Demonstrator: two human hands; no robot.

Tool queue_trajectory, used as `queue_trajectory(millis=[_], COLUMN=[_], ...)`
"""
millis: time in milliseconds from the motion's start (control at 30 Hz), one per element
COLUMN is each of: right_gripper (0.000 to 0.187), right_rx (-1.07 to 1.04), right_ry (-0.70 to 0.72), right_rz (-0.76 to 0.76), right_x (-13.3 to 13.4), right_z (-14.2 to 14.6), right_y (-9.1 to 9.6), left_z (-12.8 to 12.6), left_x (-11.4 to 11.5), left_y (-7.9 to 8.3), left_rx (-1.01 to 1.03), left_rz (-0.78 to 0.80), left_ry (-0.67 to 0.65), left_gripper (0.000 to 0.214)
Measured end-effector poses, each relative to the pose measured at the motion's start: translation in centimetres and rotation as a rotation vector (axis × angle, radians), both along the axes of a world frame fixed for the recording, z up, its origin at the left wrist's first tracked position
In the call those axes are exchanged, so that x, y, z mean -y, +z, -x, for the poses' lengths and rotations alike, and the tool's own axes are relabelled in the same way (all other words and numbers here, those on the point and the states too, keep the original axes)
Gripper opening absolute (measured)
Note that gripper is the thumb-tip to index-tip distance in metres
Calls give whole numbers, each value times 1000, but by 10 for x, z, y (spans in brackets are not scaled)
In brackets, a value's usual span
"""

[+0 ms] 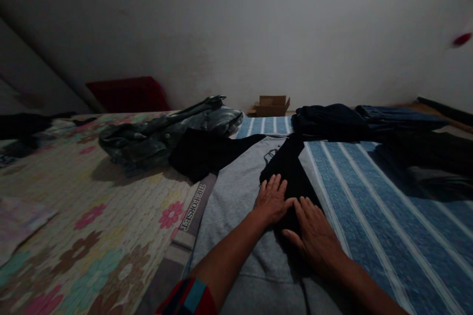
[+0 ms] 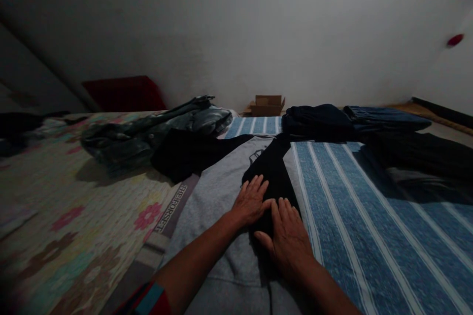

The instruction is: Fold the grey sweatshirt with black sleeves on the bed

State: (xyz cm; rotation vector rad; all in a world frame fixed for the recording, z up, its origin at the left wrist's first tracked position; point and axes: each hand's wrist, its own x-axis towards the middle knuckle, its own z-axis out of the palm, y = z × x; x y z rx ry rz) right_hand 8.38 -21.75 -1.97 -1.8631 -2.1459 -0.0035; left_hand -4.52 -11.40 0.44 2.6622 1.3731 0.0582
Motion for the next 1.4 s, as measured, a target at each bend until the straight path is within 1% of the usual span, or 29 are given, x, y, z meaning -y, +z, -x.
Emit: queue_trajectory(millis=[233, 400, 633, 733, 833, 933, 1100, 1233, 1400], right_gripper=[80, 80, 77, 73, 69, 68, 69, 69, 68], right_rx=[-36, -53, -33, -9, -7, -4, 18, 9, -19], right_ry=[-15, -1, 5, 12, 28, 39, 77, 80, 83], right_rz=[-57, -97, -174, -216, -253, -310, -401, -407, -383], right_x=[0, 1, 1, 1, 0, -1, -6, -9, -12], right_z=[0, 0, -1, -1, -2, -4, -7, -10, -12], right_y=[-6, -11, -21, -26, -32, -38, -50, -58, -67], left_z=[0, 1, 4, 4, 3, 2, 5, 9, 15], left_x=[0, 1, 4, 4, 3, 0, -2, -2, -3], left_y=[-1, 1, -2, -3, -3, -1, 2, 5, 10], left_rx=[-17, -7, 73, 111, 133, 122, 130, 163, 166], left_rz=[-14, 11, 18, 20, 10, 49, 119, 146, 162], left_ry=[13, 16, 25, 56, 115, 170, 171, 142, 136], left_gripper=[65, 67, 69, 71, 73, 76, 77, 75, 73])
